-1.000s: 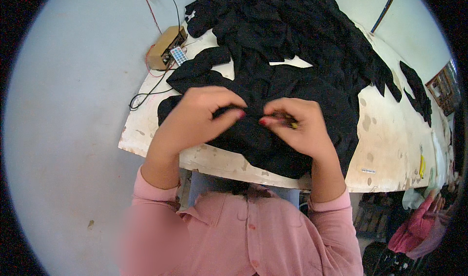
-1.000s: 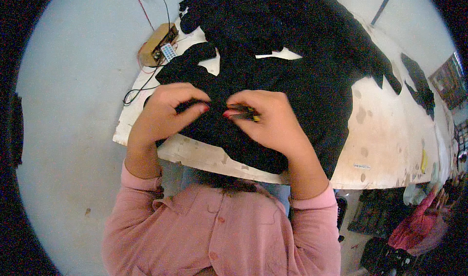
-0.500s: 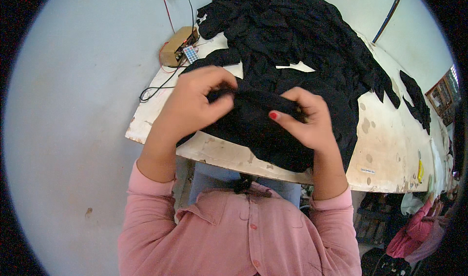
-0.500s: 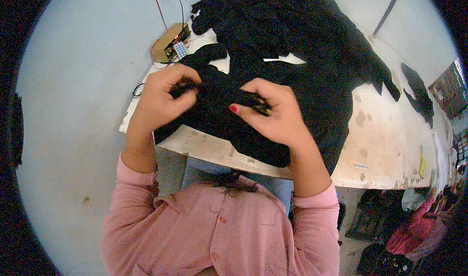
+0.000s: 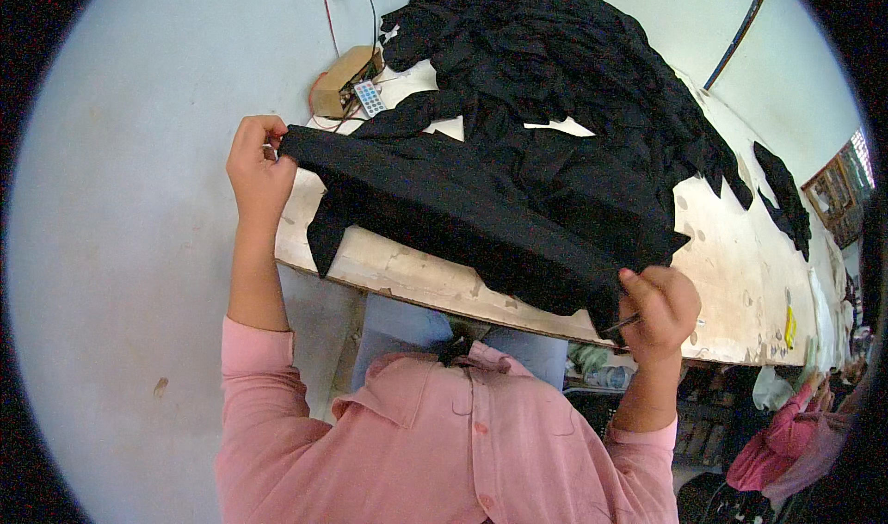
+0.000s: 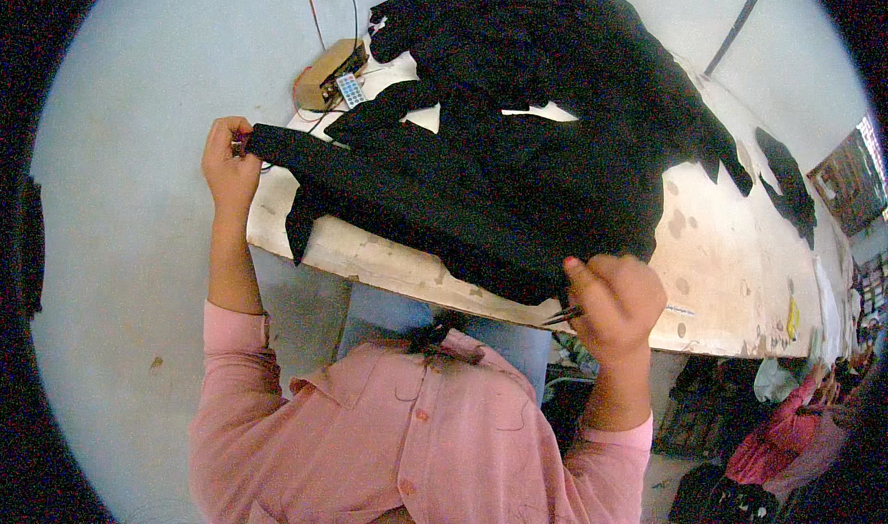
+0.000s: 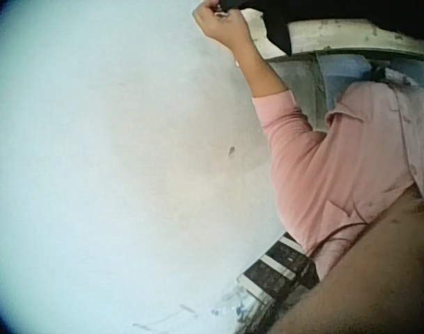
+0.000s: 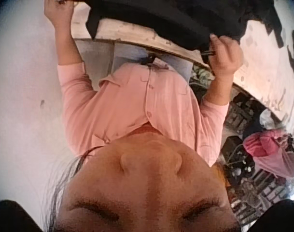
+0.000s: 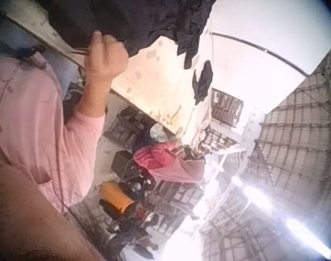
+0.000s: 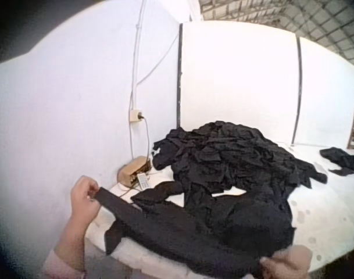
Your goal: The person uses small scissors to cut off tags and loose threads from a black garment laid on a table. The person repeatedly lifts, turns, and repositions the garment to access different tag locations, then snips them off.
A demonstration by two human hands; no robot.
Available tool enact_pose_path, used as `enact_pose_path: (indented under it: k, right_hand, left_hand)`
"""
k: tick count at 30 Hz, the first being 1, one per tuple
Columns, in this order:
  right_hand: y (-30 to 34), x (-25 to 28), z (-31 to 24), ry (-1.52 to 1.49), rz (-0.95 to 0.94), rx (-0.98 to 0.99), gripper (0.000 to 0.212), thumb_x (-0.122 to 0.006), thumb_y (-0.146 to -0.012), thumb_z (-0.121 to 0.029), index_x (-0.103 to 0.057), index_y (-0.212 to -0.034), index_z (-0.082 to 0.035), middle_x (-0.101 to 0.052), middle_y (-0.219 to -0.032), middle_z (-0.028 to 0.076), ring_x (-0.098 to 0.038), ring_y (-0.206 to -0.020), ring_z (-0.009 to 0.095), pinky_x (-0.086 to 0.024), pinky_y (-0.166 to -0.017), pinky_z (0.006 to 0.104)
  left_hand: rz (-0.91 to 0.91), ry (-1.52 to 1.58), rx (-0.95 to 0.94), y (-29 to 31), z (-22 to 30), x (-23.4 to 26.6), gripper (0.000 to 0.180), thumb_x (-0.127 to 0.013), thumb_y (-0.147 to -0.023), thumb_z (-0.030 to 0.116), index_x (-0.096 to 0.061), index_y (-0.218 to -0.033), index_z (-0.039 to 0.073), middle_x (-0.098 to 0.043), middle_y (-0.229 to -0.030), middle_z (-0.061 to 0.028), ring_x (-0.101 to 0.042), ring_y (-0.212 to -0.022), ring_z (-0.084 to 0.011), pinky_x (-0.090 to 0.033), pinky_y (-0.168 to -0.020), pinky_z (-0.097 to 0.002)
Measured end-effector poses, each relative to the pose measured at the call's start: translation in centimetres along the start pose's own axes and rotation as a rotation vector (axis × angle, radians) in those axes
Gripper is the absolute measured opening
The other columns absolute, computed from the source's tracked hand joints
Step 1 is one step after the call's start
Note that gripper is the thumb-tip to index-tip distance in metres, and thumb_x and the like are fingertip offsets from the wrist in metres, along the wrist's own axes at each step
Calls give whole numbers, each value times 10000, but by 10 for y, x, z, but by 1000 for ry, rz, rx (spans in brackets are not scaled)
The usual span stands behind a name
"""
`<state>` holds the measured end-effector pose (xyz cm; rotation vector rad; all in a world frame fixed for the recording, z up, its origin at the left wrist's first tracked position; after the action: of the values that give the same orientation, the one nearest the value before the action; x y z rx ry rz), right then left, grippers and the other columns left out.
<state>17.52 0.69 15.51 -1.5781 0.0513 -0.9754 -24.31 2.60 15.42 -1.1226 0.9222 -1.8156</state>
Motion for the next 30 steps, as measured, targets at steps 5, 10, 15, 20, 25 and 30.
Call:
enact_pose_path:
  k: [5,10,15,20,25,30]
  right_hand:
    - [89,15,148,-492,274,-838,157,-627,-895,-113,-584,-1014,-19,-574,-965,41,-545,-783,127,-451,-686,268]
    - [100,76,241,-10,353,-850,222,-606,-910,-172,-604,-1090,-42,-624,-926,57,-539,-747,128,-436,-654,263]
    - [68,62,236,802,96,-985,333,-650,-822,-173,-605,-1141,-87,-593,-1021,122,-601,-916,294,-494,-765,404]
    - [-24,-84,60,-661,-102,-795,352,-717,-753,-47,-621,-1091,-40,-655,-971,99,-648,-902,196,-513,-766,309]
    - [-32,-145,-1,-931,-469,-594,355,-788,-714,-108,-645,-1027,-18,-655,-868,42,-611,-743,108,-481,-682,246]
    - [-18,-146,16,-1230,-369,-747,173,-758,-785,-150,-653,-881,-51,-647,-787,-51,-533,-672,19,-440,-603,210]
  left_hand:
    - [-343,385,372,14,-45,-29,172,-594,-760,-82,-590,-893,27,-620,-832,-14,-572,-746,-76,-462,-663,-219]
    - [-749,675,375,28,14,-40,181,-619,-807,-44,-618,-985,-8,-647,-881,-16,-594,-835,-67,-483,-727,-224]
    - [-1013,894,492,45,65,-61,136,-610,-865,41,-628,-994,1,-645,-892,-6,-580,-811,-61,-474,-728,-216]
    - [-1197,840,325,54,117,-93,177,-617,-886,152,-640,-909,-22,-601,-757,31,-507,-729,-30,-420,-658,-209]
    - [-1248,769,316,48,126,-111,166,-610,-879,156,-656,-912,0,-640,-797,3,-552,-756,-58,-447,-689,-222]
    - [-1053,1065,371,47,116,-114,136,-628,-808,105,-672,-885,1,-661,-905,-68,-581,-856,-160,-425,-831,-283]
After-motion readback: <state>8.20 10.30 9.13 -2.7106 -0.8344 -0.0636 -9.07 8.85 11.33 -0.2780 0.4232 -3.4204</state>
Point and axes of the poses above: each hand's wrist, its own y-axis away from the middle knuckle, its own x-axis out of the back of the hand, z = x × y, the point moved 9 cm from there along -y, towards the middle knuckle
